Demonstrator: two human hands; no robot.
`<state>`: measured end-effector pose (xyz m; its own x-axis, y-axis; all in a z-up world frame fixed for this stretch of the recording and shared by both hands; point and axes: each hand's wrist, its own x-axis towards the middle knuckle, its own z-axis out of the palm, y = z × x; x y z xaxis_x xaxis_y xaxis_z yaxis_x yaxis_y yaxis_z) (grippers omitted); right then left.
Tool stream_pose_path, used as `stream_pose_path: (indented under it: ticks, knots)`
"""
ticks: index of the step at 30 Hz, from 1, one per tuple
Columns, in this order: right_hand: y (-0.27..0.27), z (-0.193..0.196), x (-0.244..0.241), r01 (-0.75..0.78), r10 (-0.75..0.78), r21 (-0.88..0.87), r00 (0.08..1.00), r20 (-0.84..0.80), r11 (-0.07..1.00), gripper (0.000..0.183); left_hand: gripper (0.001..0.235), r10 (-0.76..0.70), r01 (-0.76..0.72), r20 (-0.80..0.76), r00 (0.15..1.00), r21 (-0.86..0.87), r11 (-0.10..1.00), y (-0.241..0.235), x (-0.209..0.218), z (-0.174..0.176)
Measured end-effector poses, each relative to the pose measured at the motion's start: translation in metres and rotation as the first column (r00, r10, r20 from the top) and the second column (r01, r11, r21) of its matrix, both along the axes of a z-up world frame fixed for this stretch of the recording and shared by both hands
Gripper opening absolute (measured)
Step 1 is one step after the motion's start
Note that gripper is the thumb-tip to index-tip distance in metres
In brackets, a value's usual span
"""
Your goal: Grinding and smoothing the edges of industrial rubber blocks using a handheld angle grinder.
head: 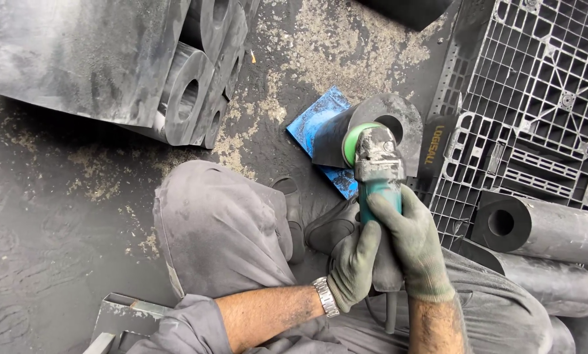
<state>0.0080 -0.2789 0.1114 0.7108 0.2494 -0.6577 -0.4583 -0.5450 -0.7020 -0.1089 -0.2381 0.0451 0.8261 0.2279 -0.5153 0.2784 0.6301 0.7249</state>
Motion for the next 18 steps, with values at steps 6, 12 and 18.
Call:
stream_pose_path:
  ticks: [6, 12, 18]
  knots:
    - [-0.012, 0.007, -0.013, 0.169, -0.168, 0.007, 0.982, -0.085, 0.986, 0.041, 0.058, -0.027, 0.029, 0.040, 0.999, -0.067, 0.997, -0.011, -0.007, 0.003]
    - [0.011, 0.001, 0.006, 0.071, -0.069, 0.045, 0.996, -0.052, 0.996, 0.043, 0.055, 0.057, -0.055, 0.022, 0.998, -0.070, 0.996, -0.009, 0.005, -0.020]
    - [-0.007, 0.005, -0.007, 0.138, -0.139, -0.020, 0.989, -0.045, 0.990, 0.043, 0.059, -0.080, 0.079, 0.017, 0.997, 0.024, 0.997, -0.013, -0.005, -0.010]
